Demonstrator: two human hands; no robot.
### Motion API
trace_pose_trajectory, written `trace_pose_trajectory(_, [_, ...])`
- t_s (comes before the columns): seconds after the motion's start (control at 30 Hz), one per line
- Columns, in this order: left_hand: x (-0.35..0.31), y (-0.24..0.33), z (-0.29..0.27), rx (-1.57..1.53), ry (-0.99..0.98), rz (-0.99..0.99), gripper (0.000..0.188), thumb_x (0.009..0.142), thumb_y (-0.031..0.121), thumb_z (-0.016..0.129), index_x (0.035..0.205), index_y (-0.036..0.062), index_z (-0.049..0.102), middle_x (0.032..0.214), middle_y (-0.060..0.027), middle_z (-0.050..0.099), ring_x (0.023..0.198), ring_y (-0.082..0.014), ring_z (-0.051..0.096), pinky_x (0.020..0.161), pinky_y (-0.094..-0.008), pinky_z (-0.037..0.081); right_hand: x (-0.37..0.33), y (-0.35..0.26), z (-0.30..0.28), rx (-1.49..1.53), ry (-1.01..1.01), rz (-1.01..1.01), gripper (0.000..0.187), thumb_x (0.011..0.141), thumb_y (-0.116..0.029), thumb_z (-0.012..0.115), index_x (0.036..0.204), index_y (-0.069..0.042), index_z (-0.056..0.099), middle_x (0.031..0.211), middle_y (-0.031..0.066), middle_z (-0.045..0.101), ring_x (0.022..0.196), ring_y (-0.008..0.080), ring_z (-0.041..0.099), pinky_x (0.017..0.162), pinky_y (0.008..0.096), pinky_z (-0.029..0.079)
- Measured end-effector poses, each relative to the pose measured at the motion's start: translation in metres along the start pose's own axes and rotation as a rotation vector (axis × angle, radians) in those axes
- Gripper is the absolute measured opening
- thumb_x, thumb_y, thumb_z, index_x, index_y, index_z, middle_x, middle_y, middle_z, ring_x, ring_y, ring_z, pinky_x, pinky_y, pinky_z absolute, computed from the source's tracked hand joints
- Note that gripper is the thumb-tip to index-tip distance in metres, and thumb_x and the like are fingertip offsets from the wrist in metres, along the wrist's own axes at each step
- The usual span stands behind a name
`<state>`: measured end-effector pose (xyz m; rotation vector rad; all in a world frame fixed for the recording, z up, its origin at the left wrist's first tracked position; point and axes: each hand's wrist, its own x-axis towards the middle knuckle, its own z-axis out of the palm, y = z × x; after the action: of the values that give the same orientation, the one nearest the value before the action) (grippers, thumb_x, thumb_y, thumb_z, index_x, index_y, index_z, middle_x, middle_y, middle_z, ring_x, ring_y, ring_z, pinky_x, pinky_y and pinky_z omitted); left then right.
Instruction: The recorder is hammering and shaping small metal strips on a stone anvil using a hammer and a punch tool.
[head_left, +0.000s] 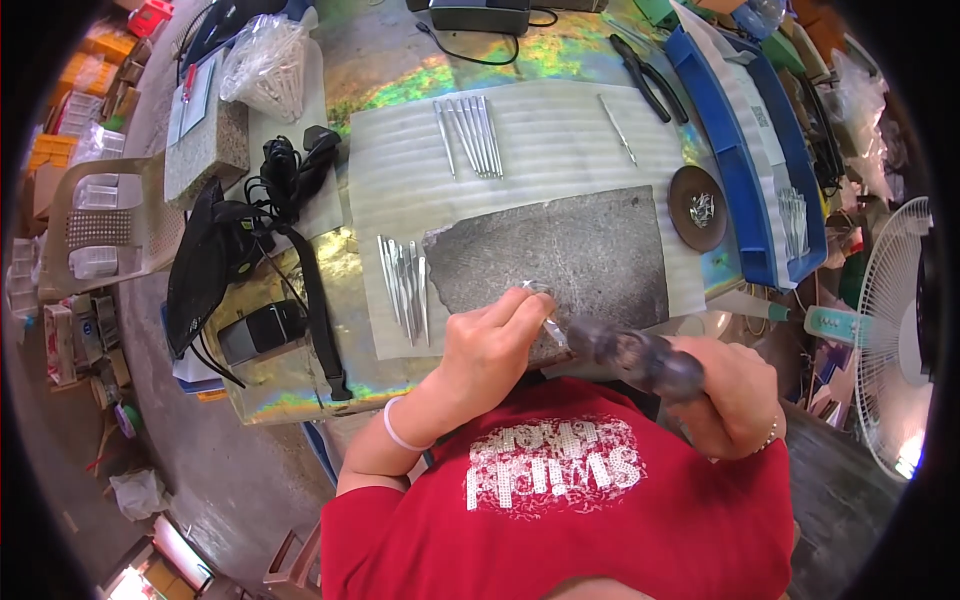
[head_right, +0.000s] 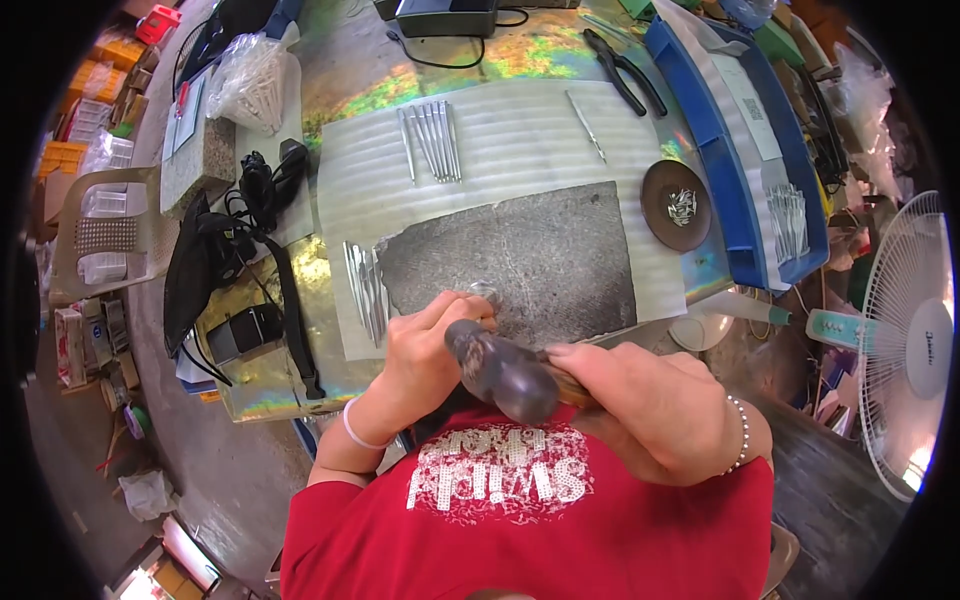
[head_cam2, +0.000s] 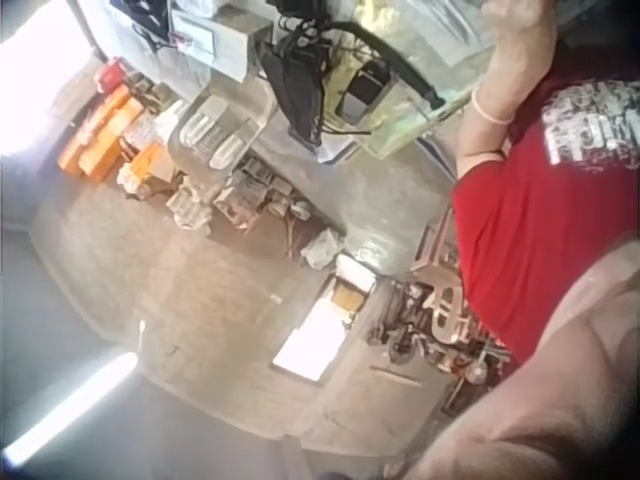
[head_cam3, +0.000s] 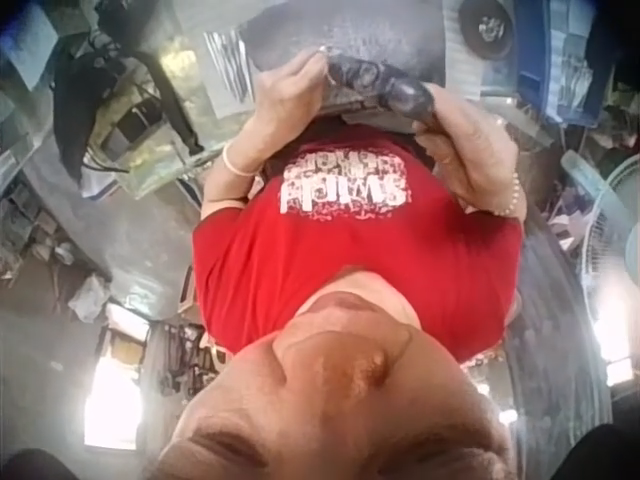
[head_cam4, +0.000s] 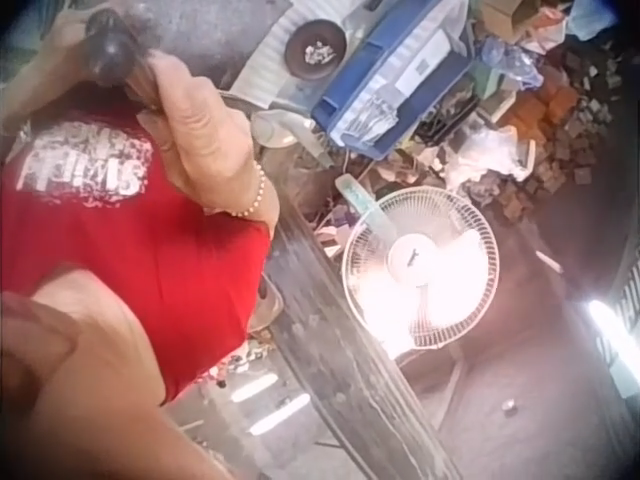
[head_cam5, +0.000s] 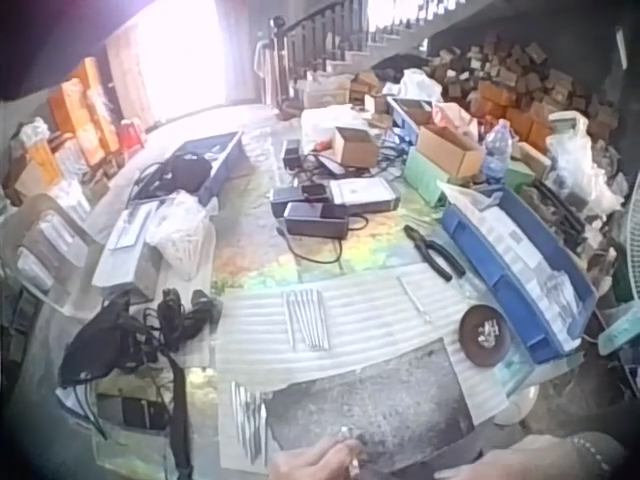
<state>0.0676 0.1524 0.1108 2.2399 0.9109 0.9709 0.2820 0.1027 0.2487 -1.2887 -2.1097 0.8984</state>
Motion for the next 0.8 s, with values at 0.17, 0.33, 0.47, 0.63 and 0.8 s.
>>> trace_pose_trajectory(0.17, [0.002,0.001,0.001,-0.014,0.002,-0.005,0.023,0.069,-0.003,0.057,0.09,0.0059,0.058,0.075,-0.0062,0.057,0.053,-0.0225,0.059,0.044,-0.032,0.046,-0.005,0.007,-0.002,-0.063,-0.055,-0.09,0.056,0.073,-0.002,0.068,0.124,0.002,0.048,0.091,0.0142,0.063,0.071,0.025,0.064,0.054,0.0307,0.05])
trace_pose_trajectory(0.33, [0.004,0.005,-0.004,0.011,-0.087,-0.056,0.023,0.067,-0.001,0.069,0.087,0.0022,0.059,0.08,-0.0077,0.063,0.064,-0.0209,0.065,0.053,-0.0283,0.052,-0.011,0.01,0.001,-0.132,-0.063,-0.126,0.059,0.07,-0.001,0.07,0.125,0.002,0.048,0.086,0.0106,0.062,0.066,0.0194,0.062,0.05,0.028,0.046])
trace_pose_trajectory(0.47, [0.0,0.003,-0.002,0.007,-0.073,-0.069,0.025,0.065,-0.007,0.063,0.087,0.0026,0.058,0.079,-0.0073,0.063,0.064,-0.0219,0.065,0.053,-0.029,0.052,-0.005,-0.004,-0.003,-0.271,-0.105,-0.057,0.051,0.068,-0.008,0.072,0.115,0.002,0.055,0.078,0.0086,0.062,0.06,0.0162,0.06,0.045,0.0259,0.04])
trace_pose_trajectory(0.63, [0.007,0.007,0.001,-0.016,-0.014,0.008,0.018,0.073,-0.002,0.059,0.089,0.0058,0.057,0.076,-0.0066,0.058,0.053,-0.0229,0.059,0.044,-0.0315,0.046,-0.013,-0.034,-0.018,-0.526,0.083,-0.212,0.026,0.071,-0.008,0.063,0.094,0.003,0.067,0.064,0.0059,0.057,0.048,0.0141,0.051,0.041,0.0253,0.038])
trace_pose_trajectory(0.8, [0.0,0.003,-0.003,-0.004,-0.028,-0.037,0.019,0.074,-0.004,0.06,0.09,0.0048,0.058,0.077,-0.0077,0.059,0.055,-0.024,0.061,0.048,-0.0317,0.048,-0.006,-0.017,-0.017,-0.287,-0.016,-0.006,0.05,0.073,-0.004,0.068,0.12,0.001,0.053,0.074,0.0084,0.057,0.059,0.0224,0.059,0.051,0.03,0.048])
